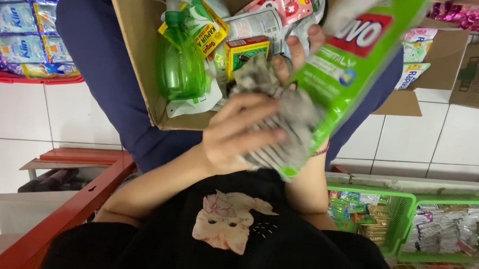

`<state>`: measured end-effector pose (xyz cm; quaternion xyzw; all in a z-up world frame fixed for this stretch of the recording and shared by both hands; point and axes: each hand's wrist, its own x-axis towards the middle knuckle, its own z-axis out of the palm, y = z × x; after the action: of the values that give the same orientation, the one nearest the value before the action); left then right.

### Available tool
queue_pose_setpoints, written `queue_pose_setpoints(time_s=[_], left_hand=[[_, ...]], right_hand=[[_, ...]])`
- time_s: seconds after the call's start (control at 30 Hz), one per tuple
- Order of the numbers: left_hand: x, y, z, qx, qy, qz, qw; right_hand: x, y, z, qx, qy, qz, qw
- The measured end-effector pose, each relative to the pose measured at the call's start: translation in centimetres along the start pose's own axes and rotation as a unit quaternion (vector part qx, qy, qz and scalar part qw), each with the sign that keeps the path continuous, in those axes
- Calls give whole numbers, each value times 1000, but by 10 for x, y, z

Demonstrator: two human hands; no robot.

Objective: The person wipes various product pouches with a cloth and places them into a cardboard box while sitting near store shelves.

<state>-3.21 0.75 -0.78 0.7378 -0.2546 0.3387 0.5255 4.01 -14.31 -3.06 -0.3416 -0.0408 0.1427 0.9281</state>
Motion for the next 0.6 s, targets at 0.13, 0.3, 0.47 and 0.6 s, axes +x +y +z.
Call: queue_pose_setpoints(time_s=[0.13,0.3,0.47,0.6], left_hand=[[11,-1,-18,196,-122,101,968],[17,-8,-32,259,-234,82,934],[22,-36,-68,281,-300,-22,911],[18,-42,-63,188,-75,-135,970]], right_hand=[[-9,-12,0,-25,5,-42,999],[2,-22,-17,-46,92,-77,992],[10,-11,-29,-65,30,-75,995],[7,6,-46,-69,-8,-57,996]])
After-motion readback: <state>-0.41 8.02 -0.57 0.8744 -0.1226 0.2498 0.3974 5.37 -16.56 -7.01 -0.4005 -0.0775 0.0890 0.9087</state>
